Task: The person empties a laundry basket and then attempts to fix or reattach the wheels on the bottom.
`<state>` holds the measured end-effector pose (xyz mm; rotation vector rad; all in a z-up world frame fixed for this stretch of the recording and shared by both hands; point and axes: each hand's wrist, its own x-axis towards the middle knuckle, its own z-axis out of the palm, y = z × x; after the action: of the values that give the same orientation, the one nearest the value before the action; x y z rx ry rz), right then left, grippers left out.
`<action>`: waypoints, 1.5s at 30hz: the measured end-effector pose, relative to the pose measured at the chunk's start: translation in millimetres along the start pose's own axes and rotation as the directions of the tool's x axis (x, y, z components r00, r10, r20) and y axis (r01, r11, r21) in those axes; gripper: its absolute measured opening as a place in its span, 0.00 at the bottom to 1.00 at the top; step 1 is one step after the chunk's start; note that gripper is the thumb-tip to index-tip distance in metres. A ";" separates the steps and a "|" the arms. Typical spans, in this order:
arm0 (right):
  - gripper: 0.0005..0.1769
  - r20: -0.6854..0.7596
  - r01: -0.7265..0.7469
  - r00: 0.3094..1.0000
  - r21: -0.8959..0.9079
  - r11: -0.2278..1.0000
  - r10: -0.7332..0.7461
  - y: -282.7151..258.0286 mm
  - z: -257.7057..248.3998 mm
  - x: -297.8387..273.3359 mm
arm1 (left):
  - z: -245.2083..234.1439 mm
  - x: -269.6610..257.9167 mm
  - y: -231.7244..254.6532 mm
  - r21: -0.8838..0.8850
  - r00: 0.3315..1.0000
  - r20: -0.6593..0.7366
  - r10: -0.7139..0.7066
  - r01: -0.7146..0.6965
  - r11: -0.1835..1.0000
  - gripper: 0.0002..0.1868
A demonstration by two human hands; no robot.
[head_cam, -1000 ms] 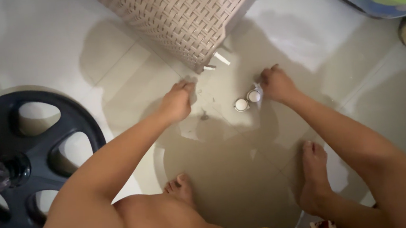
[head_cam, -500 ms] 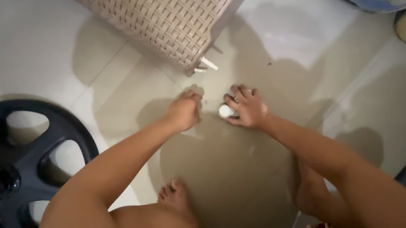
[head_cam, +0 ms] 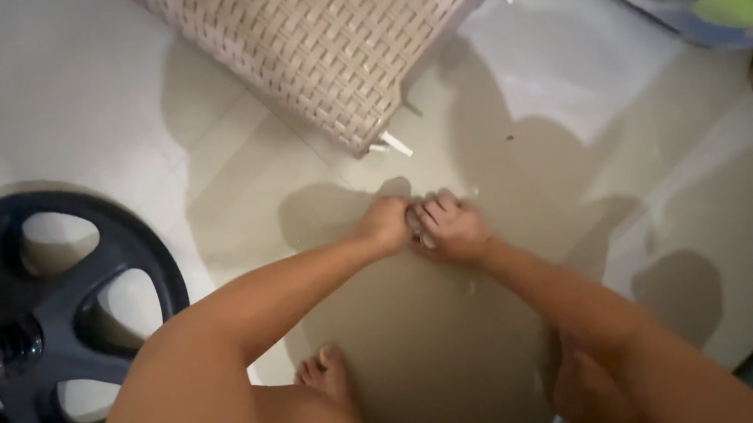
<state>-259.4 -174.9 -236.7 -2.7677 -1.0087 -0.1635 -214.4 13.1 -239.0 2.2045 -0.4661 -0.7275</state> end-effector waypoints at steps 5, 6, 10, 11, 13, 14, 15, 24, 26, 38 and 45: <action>0.36 -0.155 -0.122 0.980 0.029 0.992 0.125 -10.1 -1.2 4.5 | 36.9 22.2 -60.6 -0.049 0.988 -0.090 -0.125 0.121 0.992 0.12; 0.32 0.013 -0.178 0.984 0.045 0.983 0.177 -11.4 -4.6 7.1 | 41.4 23.2 -67.7 -0.055 0.979 -0.162 -0.121 0.113 0.992 0.10; 0.29 0.111 -0.228 0.970 0.114 0.967 0.216 -7.9 -6.0 7.5 | 26.9 24.3 -49.9 -0.012 0.976 -0.142 -0.166 0.166 0.986 0.11; 0.29 0.106 -0.231 0.970 0.110 0.967 0.220 -2.7 -6.5 7.4 | 21.2 25.2 -43.1 -0.009 0.977 -0.142 -0.160 0.160 0.987 0.11; 0.36 0.348 -0.449 0.873 0.299 0.842 0.342 8.4 -8.1 8.3 | 8.7 27.1 -29.0 -0.042 0.935 -0.116 -0.335 0.332 0.942 0.15; 0.36 0.349 -0.449 0.873 0.298 0.842 0.341 16.7 -15.9 12.4 | 13.1 27.8 -31.1 -0.043 0.935 -0.115 -0.335 0.332 0.942 0.15; 0.32 0.405 -0.422 0.874 0.354 0.835 0.270 24.9 -24.4 16.6 | 17.1 28.3 -32.5 -0.087 0.951 -0.117 -0.287 0.278 0.957 0.17; 0.23 0.554 -0.470 0.816 0.469 0.748 0.165 59.8 -139.3 26.7 | -1.9 21.0 74.5 -0.650 0.765 0.454 -0.458 0.635 0.417 0.22; 0.23 0.617 -0.435 0.782 0.439 0.786 0.088 61.1 -185.5 30.6 | -1.2 15.2 96.1 -0.686 0.760 0.516 -0.395 0.643 0.340 0.23; 0.18 0.618 -0.657 0.749 0.645 0.390 0.238 59.5 -426.3 57.3 | -90.4 -68.8 273.9 -0.861 0.580 -0.442 -0.685 -0.060 0.505 0.22; 0.20 0.554 -0.493 0.827 0.636 0.594 0.093 36.5 -558.0 91.0 | -204.5 -161.4 459.0 -0.997 0.751 -0.008 -0.660 -0.056 -0.052 0.17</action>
<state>-187.7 -265.9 317.8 -2.1114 -0.4539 0.8467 -256.2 -87.4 277.3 0.8725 0.8159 -0.3643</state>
